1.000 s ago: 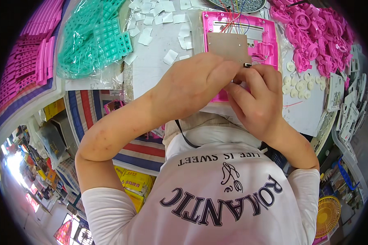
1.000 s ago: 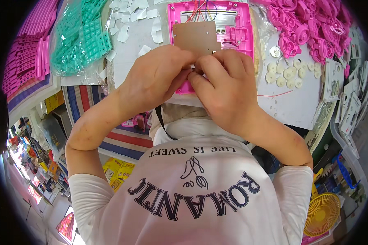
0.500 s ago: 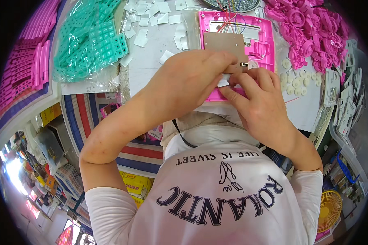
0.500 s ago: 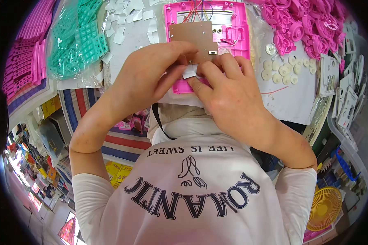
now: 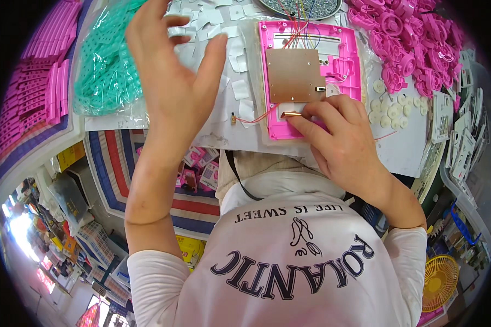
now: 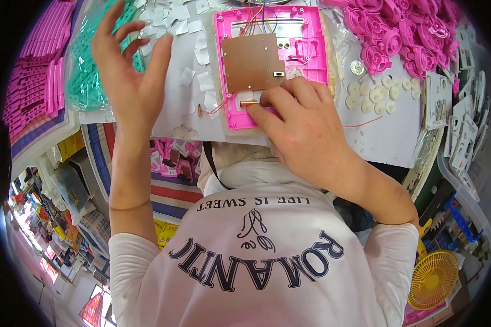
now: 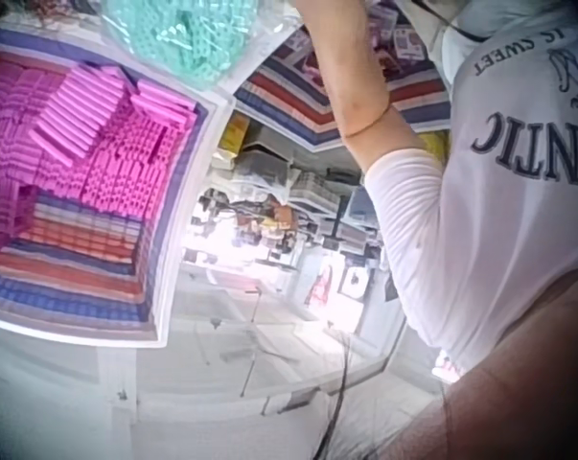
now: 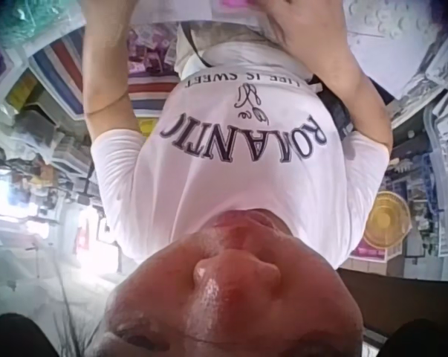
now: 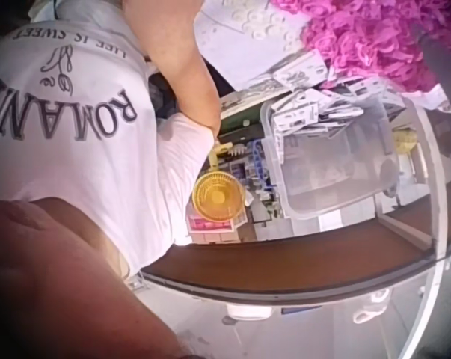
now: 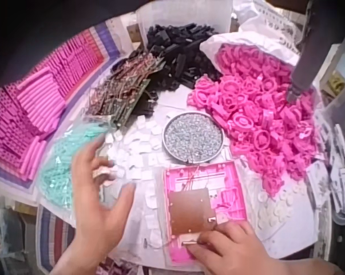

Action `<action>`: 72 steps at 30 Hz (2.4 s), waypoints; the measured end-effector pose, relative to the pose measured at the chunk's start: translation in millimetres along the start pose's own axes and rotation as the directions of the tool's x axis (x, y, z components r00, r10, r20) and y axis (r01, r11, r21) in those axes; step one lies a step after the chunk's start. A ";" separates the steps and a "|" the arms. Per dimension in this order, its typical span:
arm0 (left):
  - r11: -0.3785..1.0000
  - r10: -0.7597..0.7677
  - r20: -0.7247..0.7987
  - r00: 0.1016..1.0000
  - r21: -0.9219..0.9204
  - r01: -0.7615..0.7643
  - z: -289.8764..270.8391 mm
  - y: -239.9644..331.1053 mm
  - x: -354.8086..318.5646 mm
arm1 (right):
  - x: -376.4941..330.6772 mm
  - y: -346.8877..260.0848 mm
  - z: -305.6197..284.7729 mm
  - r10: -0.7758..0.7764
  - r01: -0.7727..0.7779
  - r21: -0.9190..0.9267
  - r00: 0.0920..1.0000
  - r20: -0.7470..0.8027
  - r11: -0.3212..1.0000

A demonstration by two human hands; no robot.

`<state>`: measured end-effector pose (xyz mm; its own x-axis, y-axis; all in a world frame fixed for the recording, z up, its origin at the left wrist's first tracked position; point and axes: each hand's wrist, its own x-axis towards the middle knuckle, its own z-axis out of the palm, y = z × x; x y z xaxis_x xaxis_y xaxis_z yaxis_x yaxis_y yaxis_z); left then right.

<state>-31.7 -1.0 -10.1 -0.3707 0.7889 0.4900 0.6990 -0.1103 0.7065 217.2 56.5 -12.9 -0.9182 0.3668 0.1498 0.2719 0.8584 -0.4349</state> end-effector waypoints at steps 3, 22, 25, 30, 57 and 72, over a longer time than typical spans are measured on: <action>1.000 0.025 0.314 0.949 0.007 -0.029 -18.5 6.0 -30.8 | -0.6 4.3 3.0 -0.042 0.042 0.002 0.998 -0.044 0.999; 0.452 -0.469 0.483 0.740 -0.588 0.670 7.5 20.5 -44.3 | 12.2 4.8 -15.2 -0.062 0.063 0.001 0.973 0.221 0.998; 0.378 -0.433 0.441 0.786 -0.703 0.602 12.8 18.3 -49.0 | 9.3 11.8 -15.6 -0.050 0.028 0.121 0.983 0.176 0.992; 0.583 -0.392 0.359 0.847 -0.616 0.530 18.7 24.7 -52.0 | 6.8 -9.6 -1.2 0.013 -0.005 -0.151 0.999 0.048 0.989; 0.855 0.514 0.519 0.683 -0.241 -0.460 60.9 29.3 6.4 | -41.8 -3.2 -23.1 0.169 -0.149 0.173 0.980 -0.103 0.974; 0.977 0.109 0.420 0.901 -0.213 -0.019 77.9 55.3 -3.4 | -42.7 32.6 -22.8 0.251 -0.221 0.290 0.965 -0.070 0.931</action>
<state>55.9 37.4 -12.5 -0.0005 0.9527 0.3040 0.5594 -0.2517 0.7897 271.8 76.9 -13.3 -0.7979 0.5948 0.0975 0.3730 0.6143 -0.6953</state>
